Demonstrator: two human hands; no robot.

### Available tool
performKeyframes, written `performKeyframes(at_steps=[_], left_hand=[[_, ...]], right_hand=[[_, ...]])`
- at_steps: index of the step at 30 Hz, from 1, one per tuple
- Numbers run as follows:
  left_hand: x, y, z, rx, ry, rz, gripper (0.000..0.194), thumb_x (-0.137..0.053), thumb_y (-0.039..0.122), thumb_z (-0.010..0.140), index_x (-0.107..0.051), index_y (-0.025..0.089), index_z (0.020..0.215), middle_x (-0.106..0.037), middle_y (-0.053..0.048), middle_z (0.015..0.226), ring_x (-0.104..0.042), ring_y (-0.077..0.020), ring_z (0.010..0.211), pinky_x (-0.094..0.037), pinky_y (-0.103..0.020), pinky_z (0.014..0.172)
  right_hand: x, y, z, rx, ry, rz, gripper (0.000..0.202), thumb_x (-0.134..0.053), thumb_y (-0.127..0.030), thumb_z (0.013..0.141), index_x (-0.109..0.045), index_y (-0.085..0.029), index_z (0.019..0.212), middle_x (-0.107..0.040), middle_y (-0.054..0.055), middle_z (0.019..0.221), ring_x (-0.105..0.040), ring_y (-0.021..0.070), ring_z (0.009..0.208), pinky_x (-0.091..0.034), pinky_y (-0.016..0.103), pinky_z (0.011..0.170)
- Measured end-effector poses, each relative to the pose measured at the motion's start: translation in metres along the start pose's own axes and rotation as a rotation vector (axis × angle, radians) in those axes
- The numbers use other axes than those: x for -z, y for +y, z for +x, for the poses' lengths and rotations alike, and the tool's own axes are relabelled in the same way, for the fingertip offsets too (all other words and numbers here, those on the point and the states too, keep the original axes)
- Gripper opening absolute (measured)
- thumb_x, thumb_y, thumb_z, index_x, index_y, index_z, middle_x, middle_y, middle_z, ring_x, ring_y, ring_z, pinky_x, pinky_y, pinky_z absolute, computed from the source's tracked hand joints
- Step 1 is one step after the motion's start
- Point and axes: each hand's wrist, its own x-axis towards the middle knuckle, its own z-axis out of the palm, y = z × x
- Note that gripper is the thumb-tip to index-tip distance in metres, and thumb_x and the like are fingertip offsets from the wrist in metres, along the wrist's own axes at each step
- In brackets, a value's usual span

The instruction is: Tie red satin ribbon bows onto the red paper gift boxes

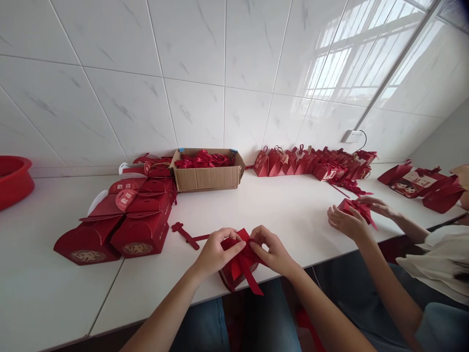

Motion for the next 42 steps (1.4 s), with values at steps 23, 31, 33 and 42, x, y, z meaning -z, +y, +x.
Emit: performKeyframes(at_steps=[23, 31, 33, 42], left_hand=[[-0.007, -0.007, -0.005, 0.154, 0.050, -0.042, 0.017, -0.070, 0.035, 0.070, -0.064, 0.021, 0.079, -0.065, -0.008, 0.117, -0.058, -0.0270, 0.113, -0.046, -0.041, 0.095], [-0.012, -0.008, -0.005, 0.149, 0.126, -0.065, 0.018, -0.068, 0.038, 0.074, -0.062, 0.021, 0.069, -0.070, -0.007, 0.105, -0.058, -0.0274, 0.113, -0.044, -0.042, 0.096], [-0.012, -0.009, -0.005, 0.166, 0.113, -0.059, 0.017, -0.069, 0.036, 0.073, -0.063, 0.021, 0.069, -0.068, -0.008, 0.113, -0.057, -0.0279, 0.114, -0.042, -0.045, 0.098], [-0.007, -0.007, -0.005, 0.171, 0.076, -0.035, 0.022, -0.070, 0.033, 0.069, -0.053, 0.021, 0.061, -0.068, -0.007, 0.114, -0.059, -0.0278, 0.112, -0.045, -0.042, 0.095]], right_hand=[[0.004, 0.010, 0.000, -0.110, 0.197, 0.134, 0.012, -0.059, -0.031, 0.083, -0.054, -0.021, 0.088, -0.052, -0.001, 0.075, -0.048, 0.0128, 0.065, -0.040, 0.027, 0.059], [0.002, 0.011, 0.002, -0.148, 0.249, 0.225, 0.014, -0.064, -0.031, 0.079, -0.055, -0.021, 0.084, -0.053, -0.001, 0.073, -0.050, 0.0125, 0.066, -0.042, 0.026, 0.059], [0.002, 0.013, 0.002, -0.156, 0.272, 0.257, 0.017, -0.066, -0.032, 0.077, -0.055, -0.021, 0.083, -0.052, -0.002, 0.071, -0.050, 0.0122, 0.064, -0.042, 0.026, 0.058], [0.006, 0.019, -0.001, -0.177, 0.303, 0.314, 0.024, -0.071, -0.033, 0.073, -0.051, -0.021, 0.077, -0.054, -0.003, 0.066, -0.051, 0.0117, 0.061, -0.042, 0.026, 0.057]])
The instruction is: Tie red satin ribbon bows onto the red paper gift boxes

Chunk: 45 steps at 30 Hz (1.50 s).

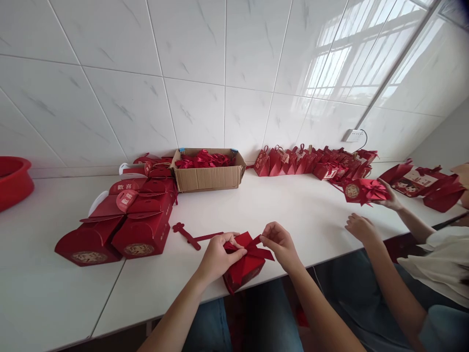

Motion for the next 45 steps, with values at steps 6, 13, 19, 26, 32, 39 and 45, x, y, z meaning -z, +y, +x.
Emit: performKeyframes(at_steps=[6, 13, 19, 26, 32, 39, 45], left_hand=[[0.001, -0.003, 0.002, -0.053, -0.029, 0.019, 0.028, -0.070, 0.032, 0.069, -0.046, 0.023, 0.058, -0.073, -0.006, 0.096, -0.056, -0.0281, 0.116, -0.045, -0.041, 0.095], [0.008, -0.004, 0.004, -0.040, -0.095, 0.057, 0.018, -0.072, 0.033, 0.067, -0.061, 0.022, 0.076, -0.066, -0.008, 0.114, -0.059, -0.0270, 0.109, -0.046, -0.040, 0.093], [0.010, 0.004, 0.004, -0.041, -0.110, 0.004, 0.023, -0.069, 0.041, 0.071, -0.062, 0.021, 0.079, -0.069, -0.006, 0.103, -0.062, -0.0251, 0.103, -0.049, -0.036, 0.087], [0.005, 0.004, 0.008, -0.027, -0.062, 0.040, 0.020, -0.067, 0.040, 0.073, -0.062, 0.022, 0.071, -0.071, -0.006, 0.104, -0.060, -0.0256, 0.109, -0.045, -0.038, 0.094], [0.005, 0.004, 0.009, -0.043, -0.065, 0.045, 0.019, -0.070, 0.038, 0.070, -0.061, 0.021, 0.067, -0.070, -0.007, 0.107, -0.061, -0.0267, 0.107, -0.045, -0.040, 0.094], [0.003, 0.004, 0.011, -0.030, -0.135, 0.053, 0.020, -0.068, 0.036, 0.070, -0.057, 0.020, 0.067, -0.066, -0.006, 0.113, -0.063, -0.0241, 0.100, -0.049, -0.036, 0.087], [0.003, 0.000, 0.011, -0.072, -0.116, 0.067, 0.021, -0.068, 0.035, 0.069, -0.052, 0.021, 0.066, -0.068, -0.005, 0.108, -0.062, -0.0237, 0.101, -0.049, -0.034, 0.087]], right_hand=[[0.000, 0.001, 0.001, 0.023, 0.037, 0.026, 0.027, -0.072, -0.031, 0.074, -0.047, -0.021, 0.073, -0.054, -0.004, 0.064, -0.049, 0.0111, 0.061, -0.041, 0.026, 0.057], [0.008, -0.002, 0.000, -0.016, -0.113, 0.025, 0.024, -0.068, -0.034, 0.078, -0.051, -0.023, 0.091, -0.053, -0.003, 0.072, -0.050, 0.0120, 0.065, -0.043, 0.027, 0.061], [0.012, -0.009, 0.000, -0.042, -0.185, -0.013, 0.022, -0.064, -0.033, 0.082, -0.054, -0.023, 0.098, -0.051, -0.003, 0.076, -0.048, 0.0113, 0.067, -0.041, 0.027, 0.063], [0.007, -0.010, 0.003, -0.071, -0.235, -0.112, 0.020, -0.058, -0.037, 0.086, -0.054, -0.021, 0.096, -0.048, -0.004, 0.067, -0.044, 0.0098, 0.060, -0.037, 0.025, 0.057], [0.006, -0.006, 0.004, -0.018, -0.192, -0.121, 0.019, -0.057, -0.038, 0.087, -0.053, -0.020, 0.089, -0.045, -0.007, 0.059, -0.039, 0.0082, 0.052, -0.031, 0.024, 0.052], [0.007, -0.003, 0.008, 0.089, -0.143, -0.210, 0.015, -0.057, -0.033, 0.086, -0.053, -0.020, 0.081, -0.051, -0.003, 0.065, -0.047, 0.0109, 0.060, -0.035, 0.026, 0.056], [0.011, -0.003, 0.008, 0.124, -0.110, -0.288, 0.011, -0.056, -0.027, 0.086, -0.053, -0.020, 0.079, -0.053, -0.002, 0.066, -0.048, 0.0118, 0.061, -0.035, 0.026, 0.056]])
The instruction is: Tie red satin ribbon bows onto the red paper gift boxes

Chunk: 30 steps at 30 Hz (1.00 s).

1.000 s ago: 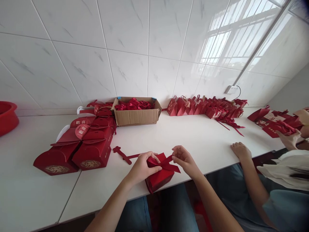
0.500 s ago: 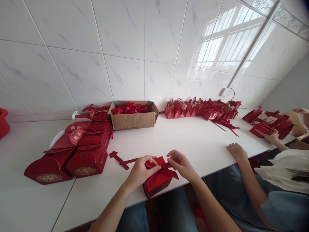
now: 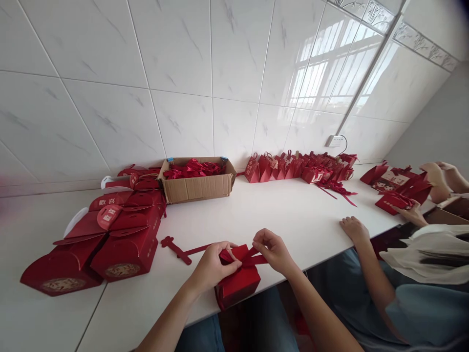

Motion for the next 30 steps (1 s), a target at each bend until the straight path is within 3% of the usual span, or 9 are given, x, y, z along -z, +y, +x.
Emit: performKeyframes(at_steps=[13, 17, 21, 23, 26, 30], left_hand=[[0.004, 0.005, 0.005, -0.043, 0.001, 0.060, 0.022, -0.065, 0.030, 0.069, -0.046, 0.021, 0.064, -0.069, -0.005, 0.103, -0.064, -0.0232, 0.094, -0.050, -0.035, 0.083], [0.005, -0.001, 0.011, -0.063, 0.039, 0.090, 0.021, -0.066, 0.032, 0.069, -0.049, 0.021, 0.064, -0.069, -0.006, 0.105, -0.062, -0.0250, 0.099, -0.049, -0.037, 0.086], [0.008, -0.004, 0.016, -0.058, 0.006, 0.088, 0.020, -0.066, 0.036, 0.072, -0.053, 0.021, 0.067, -0.069, -0.007, 0.103, -0.062, -0.0252, 0.101, -0.048, -0.037, 0.087], [0.010, -0.003, 0.016, -0.061, -0.020, 0.050, 0.022, -0.065, 0.038, 0.074, -0.052, 0.022, 0.069, -0.071, -0.006, 0.095, -0.064, -0.0241, 0.097, -0.049, -0.036, 0.085], [0.012, -0.001, 0.014, -0.040, -0.044, -0.031, 0.026, -0.061, 0.043, 0.078, -0.050, 0.021, 0.071, -0.070, -0.005, 0.091, -0.065, -0.0217, 0.088, -0.051, -0.033, 0.077], [0.012, 0.003, 0.011, -0.037, -0.029, -0.030, 0.026, -0.062, 0.043, 0.077, -0.051, 0.020, 0.070, -0.069, -0.004, 0.089, -0.064, -0.0204, 0.084, -0.051, -0.031, 0.074]], right_hand=[[-0.003, -0.008, 0.003, 0.029, 0.085, -0.075, 0.009, -0.057, -0.024, 0.082, -0.055, -0.020, 0.075, -0.054, -0.002, 0.065, -0.045, 0.0126, 0.061, -0.036, 0.026, 0.057], [-0.006, -0.001, 0.007, 0.013, 0.118, -0.061, 0.013, -0.058, -0.030, 0.082, -0.054, -0.020, 0.076, -0.053, -0.002, 0.066, -0.045, 0.0123, 0.061, -0.037, 0.026, 0.058], [-0.003, 0.012, 0.010, -0.075, 0.117, -0.017, 0.028, -0.053, -0.047, 0.085, -0.053, -0.021, 0.095, -0.052, -0.003, 0.065, -0.046, 0.0119, 0.057, -0.039, 0.026, 0.054], [0.003, 0.014, 0.007, -0.149, 0.092, 0.015, 0.042, -0.040, -0.058, 0.088, -0.054, -0.019, 0.096, -0.053, -0.001, 0.067, -0.048, 0.0120, 0.055, -0.040, 0.026, 0.052], [0.011, 0.009, -0.002, -0.258, -0.030, 0.063, 0.060, -0.026, -0.067, 0.088, -0.057, -0.017, 0.080, -0.054, 0.002, 0.064, -0.052, 0.0131, 0.055, -0.042, 0.026, 0.050], [0.012, -0.004, -0.013, -0.305, -0.169, 0.083, 0.052, -0.043, -0.065, 0.085, -0.054, -0.017, 0.068, -0.053, 0.000, 0.060, -0.051, 0.0121, 0.055, -0.041, 0.025, 0.053]])
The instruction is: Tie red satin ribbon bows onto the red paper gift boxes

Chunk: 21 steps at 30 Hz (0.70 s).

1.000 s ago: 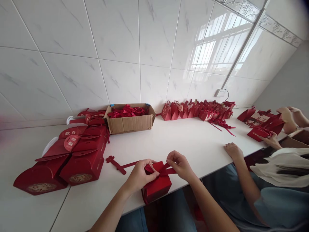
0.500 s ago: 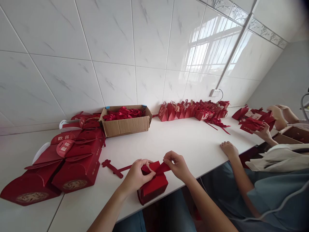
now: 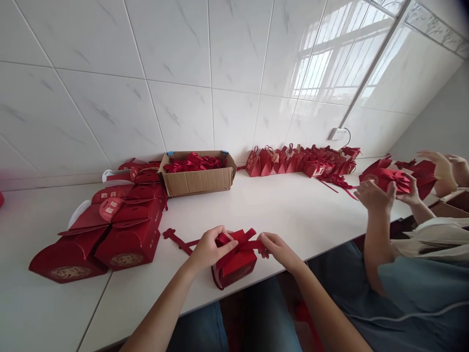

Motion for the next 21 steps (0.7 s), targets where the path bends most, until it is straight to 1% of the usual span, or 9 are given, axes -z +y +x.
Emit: performKeyframes(at_steps=[3, 8, 13, 16, 21], left_hand=[[-0.002, 0.002, -0.003, -0.015, 0.008, 0.052, 0.022, -0.066, 0.039, 0.074, -0.053, 0.021, 0.074, -0.068, -0.002, 0.086, -0.063, -0.0193, 0.081, -0.050, -0.031, 0.073], [-0.007, 0.000, -0.007, -0.022, 0.066, 0.073, 0.020, -0.062, 0.034, 0.076, -0.046, 0.022, 0.076, -0.065, 0.001, 0.080, -0.062, -0.0173, 0.077, -0.049, -0.030, 0.073], [-0.012, -0.005, -0.007, -0.032, 0.128, 0.065, 0.018, -0.062, 0.033, 0.077, -0.048, 0.022, 0.077, -0.067, -0.002, 0.089, -0.063, -0.0196, 0.086, -0.049, -0.032, 0.076], [-0.013, -0.007, -0.005, -0.043, 0.153, 0.062, 0.017, -0.062, 0.033, 0.077, -0.048, 0.022, 0.077, -0.068, -0.002, 0.089, -0.063, -0.0203, 0.087, -0.049, -0.033, 0.078], [-0.013, -0.009, -0.004, -0.056, 0.145, 0.048, 0.017, -0.062, 0.032, 0.078, -0.049, 0.022, 0.078, -0.068, -0.002, 0.090, -0.063, -0.0192, 0.086, -0.048, -0.032, 0.078]], right_hand=[[-0.005, -0.005, -0.005, 0.011, -0.046, -0.013, 0.042, -0.055, -0.057, 0.082, -0.054, -0.018, 0.068, -0.052, -0.002, 0.061, -0.049, 0.0113, 0.056, -0.040, 0.025, 0.055], [-0.012, -0.009, -0.009, 0.039, -0.069, -0.037, 0.039, -0.053, -0.049, 0.086, -0.053, -0.017, 0.064, -0.050, -0.002, 0.058, -0.046, 0.0111, 0.055, -0.038, 0.025, 0.056], [-0.020, -0.006, -0.017, 0.047, -0.010, -0.101, 0.039, -0.053, -0.045, 0.086, -0.053, -0.017, 0.059, -0.048, -0.002, 0.054, -0.042, 0.0109, 0.053, -0.033, 0.025, 0.052], [-0.023, -0.004, -0.020, 0.057, 0.039, -0.115, 0.039, -0.054, -0.044, 0.085, -0.053, -0.017, 0.057, -0.048, -0.002, 0.054, -0.040, 0.0106, 0.052, -0.030, 0.025, 0.051], [-0.024, -0.003, -0.022, 0.051, 0.033, 0.020, 0.033, -0.058, -0.040, 0.082, -0.054, -0.018, 0.058, -0.051, -0.002, 0.056, -0.042, 0.0114, 0.055, -0.034, 0.025, 0.054]])
